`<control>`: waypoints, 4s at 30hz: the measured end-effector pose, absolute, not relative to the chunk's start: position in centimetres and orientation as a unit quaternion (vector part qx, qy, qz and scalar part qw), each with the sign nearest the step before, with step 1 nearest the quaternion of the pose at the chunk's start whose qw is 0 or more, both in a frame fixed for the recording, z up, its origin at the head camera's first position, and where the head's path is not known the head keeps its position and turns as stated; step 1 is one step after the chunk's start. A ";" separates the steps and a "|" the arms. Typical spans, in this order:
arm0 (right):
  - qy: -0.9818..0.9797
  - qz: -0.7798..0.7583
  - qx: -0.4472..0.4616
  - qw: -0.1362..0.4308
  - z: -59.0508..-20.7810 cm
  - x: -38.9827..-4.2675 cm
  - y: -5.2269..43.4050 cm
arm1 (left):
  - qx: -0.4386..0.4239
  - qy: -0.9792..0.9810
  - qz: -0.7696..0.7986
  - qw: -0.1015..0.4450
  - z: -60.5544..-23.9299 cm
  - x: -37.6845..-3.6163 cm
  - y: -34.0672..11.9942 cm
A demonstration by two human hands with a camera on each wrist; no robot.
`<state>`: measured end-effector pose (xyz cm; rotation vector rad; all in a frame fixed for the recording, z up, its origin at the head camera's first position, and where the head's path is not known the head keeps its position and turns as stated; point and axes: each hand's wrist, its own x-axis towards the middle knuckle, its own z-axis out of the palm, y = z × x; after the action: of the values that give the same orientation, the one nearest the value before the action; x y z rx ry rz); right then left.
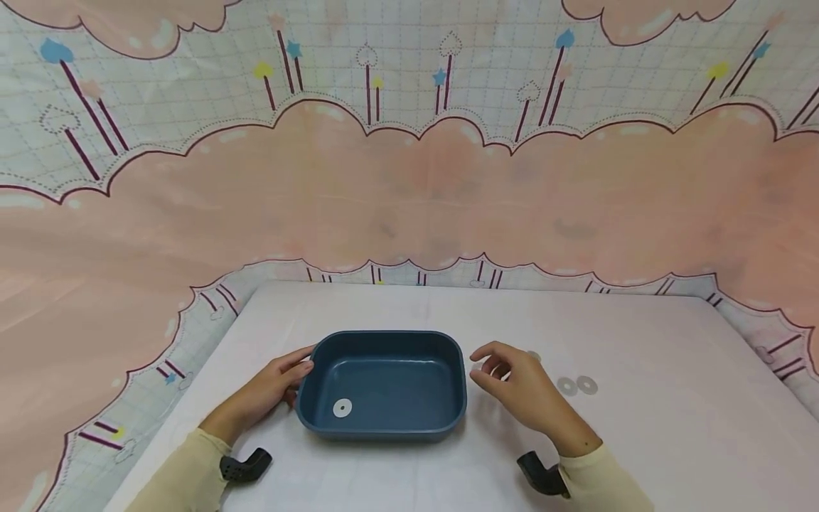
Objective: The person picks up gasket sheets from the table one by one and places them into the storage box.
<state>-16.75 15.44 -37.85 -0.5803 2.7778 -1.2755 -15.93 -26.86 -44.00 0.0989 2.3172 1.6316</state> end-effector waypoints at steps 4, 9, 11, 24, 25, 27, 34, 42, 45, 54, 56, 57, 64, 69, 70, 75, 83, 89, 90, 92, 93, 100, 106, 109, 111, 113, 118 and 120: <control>0.893 -0.408 -0.189 0.023 -38.3 -16.9 15.9 | 0.026 0.808 0.568 0.152 -44.2 -15.9 -26.8; 0.897 -0.399 -0.186 0.031 -38.8 -17.5 16.3 | 0.016 0.812 0.564 0.150 -44.3 -15.9 -27.0; 0.900 -0.395 -0.182 0.037 -39.0 -17.8 16.5 | 0.021 0.813 0.563 0.151 -44.3 -16.0 -27.1; 0.904 -0.388 -0.152 0.098 -41.0 -19.5 18.4 | 0.017 0.815 0.560 0.149 -44.2 -16.6 -26.5; 0.904 -0.386 -0.150 0.100 -41.1 -19.6 18.4 | 0.016 0.815 0.560 0.149 -44.2 -16.7 -26.5; 0.908 -0.379 -0.148 0.100 -41.3 -19.7 18.5 | 0.015 0.814 0.562 0.148 -44.3 -16.7 -26.5; 0.923 -0.348 -0.130 0.104 -42.2 -19.8 18.4 | 0.003 0.810 0.566 0.151 -44.4 -16.4 -26.5; 0.932 -0.328 -0.124 0.090 -42.4 -19.7 18.4 | 0.009 0.809 0.569 0.149 -44.2 -16.4 -26.2; 0.933 -0.326 -0.124 0.089 -42.4 -19.7 18.4 | 0.008 0.809 0.569 0.148 -44.1 -16.4 -26.1; 0.932 -0.327 -0.122 0.096 -43.0 -19.7 18.1 | 0.013 0.808 0.571 0.148 -44.3 -16.4 -26.4; 0.932 -0.327 -0.125 0.094 -43.0 -19.6 18.0 | 0.016 0.808 0.571 0.148 -44.3 -16.5 -26.4; 0.932 -0.327 -0.126 0.093 -43.0 -19.6 18.0 | 0.017 0.808 0.571 0.149 -44.3 -16.5 -26.4; 0.936 -0.316 -0.115 0.099 -42.9 -19.5 17.9 | 0.014 0.808 0.570 0.149 -44.3 -16.5 -26.3; 0.939 -0.309 -0.108 0.103 -42.8 -19.5 17.8 | 0.013 0.808 0.570 0.149 -44.3 -16.7 -26.3; 0.940 -0.308 -0.108 0.104 -42.8 -19.6 17.8 | 0.013 0.808 0.570 0.149 -44.3 -16.7 -26.3; 0.938 -0.312 -0.103 0.111 -42.8 -19.5 17.7 | 0.013 0.806 0.572 0.149 -44.2 -16.7 -26.3; 0.937 -0.312 -0.105 0.116 -42.6 -19.7 17.7 | 0.011 0.805 0.574 0.150 -43.9 -16.8 -26.4; 0.938 -0.307 -0.122 0.104 -42.8 -19.3 17.5 | 0.008 0.805 0.573 0.155 -43.9 -16.3 -26.6; 0.938 -0.305 -0.125 0.103 -42.9 -19.2 17.4 | 0.009 0.805 0.573 0.156 -44.0 -16.2 -26.6; 0.940 -0.299 -0.132 0.098 -42.9 -19.1 17.4 | 0.012 0.803 0.574 0.156 -44.1 -16.0 -26.6; 0.940 -0.298 -0.133 0.097 -42.9 -19.1 17.3 | 0.013 0.802 0.576 0.156 -44.1 -15.9 -26.6; 0.943 -0.289 -0.139 0.090 -42.6 -19.2 17.3 | 0.021 0.803 0.577 0.152 -44.2 -16.1 -26.4; 0.942 -0.292 -0.139 0.095 -42.6 -19.3 17.5 | 0.016 0.805 0.573 0.151 -44.1 -16.2 -26.2; 0.939 -0.299 -0.136 0.100 -42.6 -19.3 17.5 | 0.014 0.806 0.572 0.151 -44.1 -16.2 -26.1; 0.937 -0.304 -0.134 0.104 -42.5 -19.3 17.5 | 0.011 0.807 0.571 0.152 -44.1 -16.2 -26.1; 0.936 -0.310 -0.128 0.109 -42.5 -19.4 17.5 | 0.008 0.807 0.571 0.151 -44.1 -16.2 -26.2; 0.933 -0.317 -0.130 0.113 -42.3 -19.5 17.5 | 0.001 0.807 0.572 0.148 -44.1 -16.2 -26.1; 0.932 -0.317 -0.136 0.111 -42.2 -19.5 17.6 | -0.001 0.807 0.572 0.146 -44.0 -16.2 -26.1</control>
<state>-19.54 17.55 -42.17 -0.3994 2.7370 -0.9316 -16.17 -26.06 -44.00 -0.0019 2.3247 1.6464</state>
